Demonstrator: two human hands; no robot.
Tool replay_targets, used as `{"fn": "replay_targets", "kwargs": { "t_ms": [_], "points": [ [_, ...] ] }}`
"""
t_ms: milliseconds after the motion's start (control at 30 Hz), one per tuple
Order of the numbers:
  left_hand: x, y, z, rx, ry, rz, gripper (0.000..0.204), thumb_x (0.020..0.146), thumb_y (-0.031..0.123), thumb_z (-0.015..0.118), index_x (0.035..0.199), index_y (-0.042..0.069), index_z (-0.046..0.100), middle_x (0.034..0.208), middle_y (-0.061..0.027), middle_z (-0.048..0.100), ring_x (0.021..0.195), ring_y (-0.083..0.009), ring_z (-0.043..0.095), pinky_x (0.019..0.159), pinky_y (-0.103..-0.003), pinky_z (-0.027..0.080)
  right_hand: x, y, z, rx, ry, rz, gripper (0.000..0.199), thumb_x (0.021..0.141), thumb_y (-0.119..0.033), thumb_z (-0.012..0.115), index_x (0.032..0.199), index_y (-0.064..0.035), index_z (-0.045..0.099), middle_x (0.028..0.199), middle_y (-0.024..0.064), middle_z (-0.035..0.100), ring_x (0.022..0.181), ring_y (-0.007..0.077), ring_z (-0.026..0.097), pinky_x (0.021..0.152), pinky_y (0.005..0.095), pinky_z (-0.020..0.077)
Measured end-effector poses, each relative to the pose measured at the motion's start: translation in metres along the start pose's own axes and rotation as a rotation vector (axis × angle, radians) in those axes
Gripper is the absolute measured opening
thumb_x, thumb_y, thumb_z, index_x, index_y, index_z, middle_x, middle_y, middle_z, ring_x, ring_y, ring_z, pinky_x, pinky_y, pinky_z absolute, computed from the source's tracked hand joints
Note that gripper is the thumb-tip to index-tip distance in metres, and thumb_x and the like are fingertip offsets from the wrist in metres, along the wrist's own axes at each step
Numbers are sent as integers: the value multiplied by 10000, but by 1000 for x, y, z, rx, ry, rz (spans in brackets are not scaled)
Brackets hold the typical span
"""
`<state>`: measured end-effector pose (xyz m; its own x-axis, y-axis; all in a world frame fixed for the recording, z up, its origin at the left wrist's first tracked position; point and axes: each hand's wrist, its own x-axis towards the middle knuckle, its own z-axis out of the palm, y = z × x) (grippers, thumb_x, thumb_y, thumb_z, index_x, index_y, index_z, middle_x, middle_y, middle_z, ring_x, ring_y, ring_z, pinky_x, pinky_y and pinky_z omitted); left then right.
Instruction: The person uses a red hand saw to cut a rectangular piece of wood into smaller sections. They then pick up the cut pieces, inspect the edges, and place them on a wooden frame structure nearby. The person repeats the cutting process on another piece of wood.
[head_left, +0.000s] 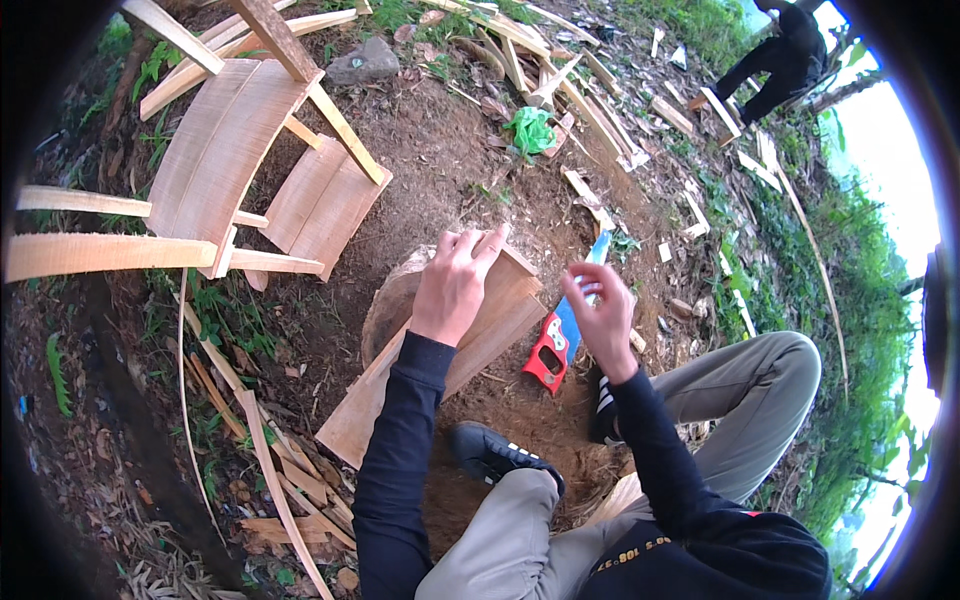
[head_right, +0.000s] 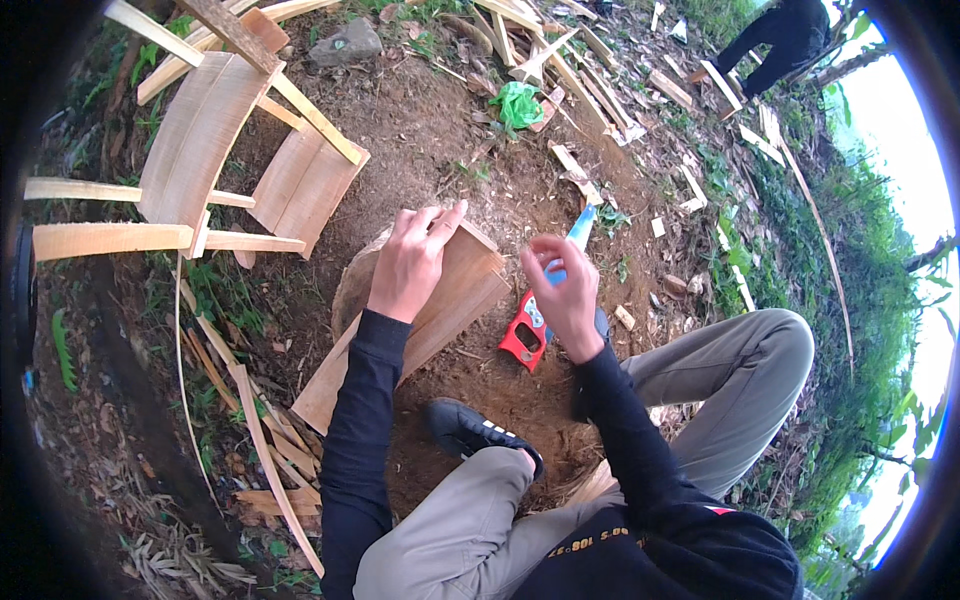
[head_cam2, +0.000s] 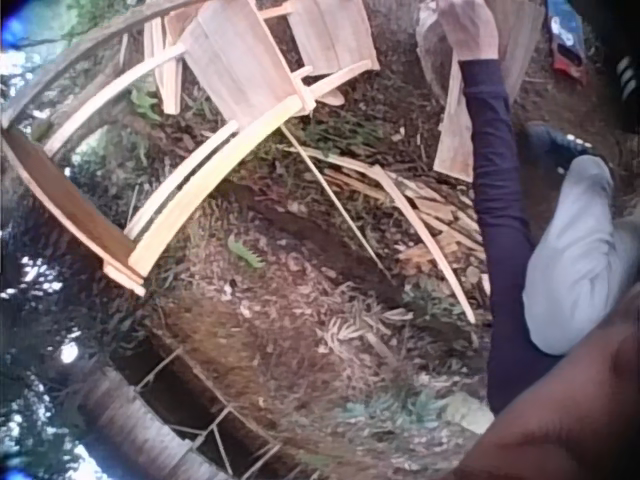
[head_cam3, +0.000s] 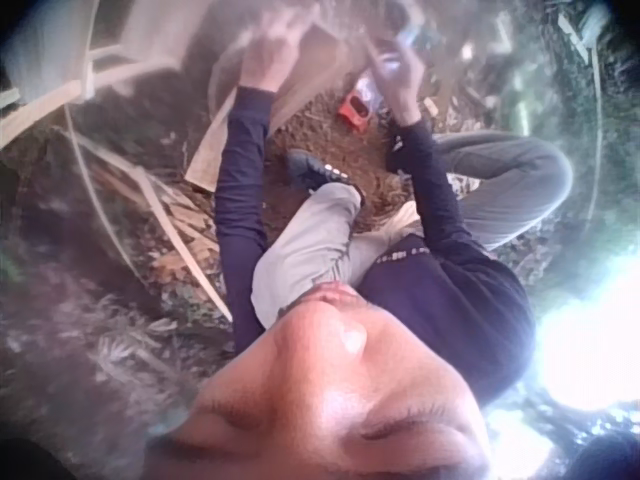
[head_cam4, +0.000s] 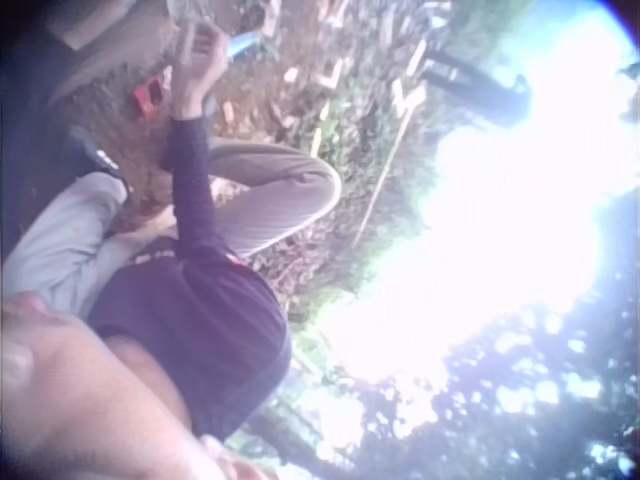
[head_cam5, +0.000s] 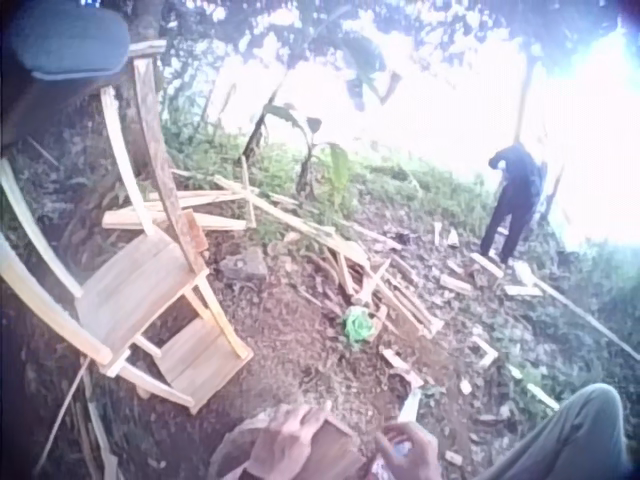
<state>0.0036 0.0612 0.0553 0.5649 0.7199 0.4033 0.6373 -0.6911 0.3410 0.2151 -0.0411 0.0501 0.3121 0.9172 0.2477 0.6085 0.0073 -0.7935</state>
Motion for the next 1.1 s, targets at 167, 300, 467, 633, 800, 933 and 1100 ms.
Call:
{"fn": "replay_targets", "kwargs": {
  "t_ms": [167,300,467,633,800,933,1100],
  "points": [
    [-1,-2,3,6,13,8,628,846,-27,619,1440,172,568,1114,-91,646,978,-274,597,887,-383,546,-38,-11,7,-104,-87,-228,564,715,-266,909,1173,-36,673,972,78,679,903,212,665,797,360,545],
    [0,-1,2,0,19,12,617,851,-21,622,1435,171,572,1103,-92,646,976,-279,601,885,-391,547,-37,-6,16,-55,-117,-146,592,699,-227,913,1201,-34,666,942,71,672,883,219,670,786,347,551],
    [-1,-3,1,-10,29,6,625,842,-32,615,1434,167,572,1100,-96,644,983,-287,601,888,-404,547,-30,-7,18,150,-161,-54,518,755,-122,883,1206,0,659,868,53,698,786,157,681,729,295,563],
    [-1,-2,2,-19,23,7,621,841,-32,611,1429,164,575,1095,-98,641,985,-292,601,889,-411,547,-26,-19,17,677,-227,417,314,862,-83,815,1114,36,669,900,72,732,788,93,684,720,260,575],
    [-1,-2,3,-29,28,9,623,836,-36,617,1425,163,579,1080,-95,641,984,-290,601,885,-402,549,-23,-24,19,663,-166,467,230,911,-94,764,1071,43,671,885,110,743,747,123,714,679,253,593],
    [-1,-3,2,-25,32,5,594,842,-36,609,1405,155,597,1070,-91,644,994,-284,599,886,-389,551,-8,-24,8,517,-138,401,222,925,-118,753,1033,60,673,844,109,747,712,121,716,650,243,590],
    [-1,-1,2,-21,25,3,557,854,-33,595,1384,138,613,1091,-90,650,1016,-275,600,897,-373,554,16,-24,7,490,-209,387,235,924,-135,762,1022,61,676,833,114,743,702,128,717,642,245,586]
  ]
}}
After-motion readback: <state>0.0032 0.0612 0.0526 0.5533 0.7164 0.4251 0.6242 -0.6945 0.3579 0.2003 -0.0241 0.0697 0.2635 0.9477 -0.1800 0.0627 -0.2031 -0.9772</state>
